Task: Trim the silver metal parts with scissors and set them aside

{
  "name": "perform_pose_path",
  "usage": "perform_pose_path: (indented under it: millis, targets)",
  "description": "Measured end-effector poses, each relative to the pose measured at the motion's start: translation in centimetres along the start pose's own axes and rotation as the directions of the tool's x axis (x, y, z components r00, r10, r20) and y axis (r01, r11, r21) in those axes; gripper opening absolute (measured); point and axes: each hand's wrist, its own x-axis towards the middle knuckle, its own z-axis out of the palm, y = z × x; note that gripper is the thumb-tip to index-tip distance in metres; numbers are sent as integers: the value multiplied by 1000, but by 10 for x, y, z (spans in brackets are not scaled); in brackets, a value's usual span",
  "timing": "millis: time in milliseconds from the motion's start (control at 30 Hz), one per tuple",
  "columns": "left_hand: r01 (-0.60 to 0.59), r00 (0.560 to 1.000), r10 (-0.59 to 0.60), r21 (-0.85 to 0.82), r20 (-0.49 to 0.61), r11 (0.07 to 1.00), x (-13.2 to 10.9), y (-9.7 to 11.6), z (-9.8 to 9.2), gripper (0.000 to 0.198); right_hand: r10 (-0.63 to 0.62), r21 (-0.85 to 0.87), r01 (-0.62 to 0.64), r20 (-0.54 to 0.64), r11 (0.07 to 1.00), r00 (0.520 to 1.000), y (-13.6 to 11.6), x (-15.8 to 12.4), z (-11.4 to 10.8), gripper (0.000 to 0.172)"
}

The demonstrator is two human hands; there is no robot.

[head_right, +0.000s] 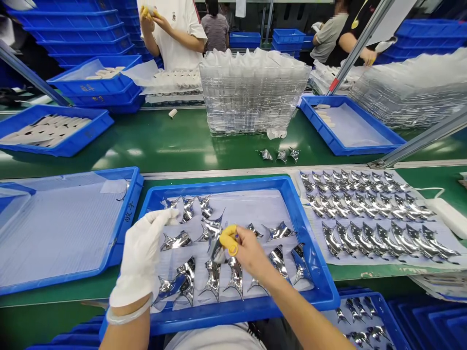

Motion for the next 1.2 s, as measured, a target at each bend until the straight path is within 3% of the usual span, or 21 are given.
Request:
perform_pose_path:
  millis: [67,167,233,333,433,633,733,833,1000,1200]
  targets:
    - [-7,998,8,20,-56,1000,6,-3,-13,32,18,-356,-28,-31,934,999,1,22,-9,21]
    - [-8,998,13,100,-54,995,12,-14,-32,37,60,-566,-93,-76,819,995,6,60,-12,15]
    - [-41,999,36,246,25,968,15,-27,-43,43,93,-668,-139,-104,731,990,12,85,-6,12]
    - [-164,981,68,584,182,795,22,-47,-56,48,134,-761,-181,-125,623,983,21,115,10,24]
    - [-218,966,33,739,257,637,29,-65,-62,43,147,-799,-188,-125,571,981,26,132,25,29]
    - [-283,916,-133,845,379,454,42,-91,-56,20,92,-790,-152,-121,595,988,18,119,26,26]
    - [-234,925,-214,915,314,330,45,-103,-53,17,81,-749,-144,-120,647,989,15,96,13,15]
    - [-154,937,-272,958,220,244,45,-115,-49,21,90,-677,-150,-122,720,988,19,70,-1,20]
    - [-73,929,-329,956,169,284,41,-118,-49,18,106,-480,-141,-100,866,989,37,35,-12,25]
    - [-67,972,-154,830,180,554,23,-70,-57,24,109,-87,-110,-18,990,994,40,7,8,23]
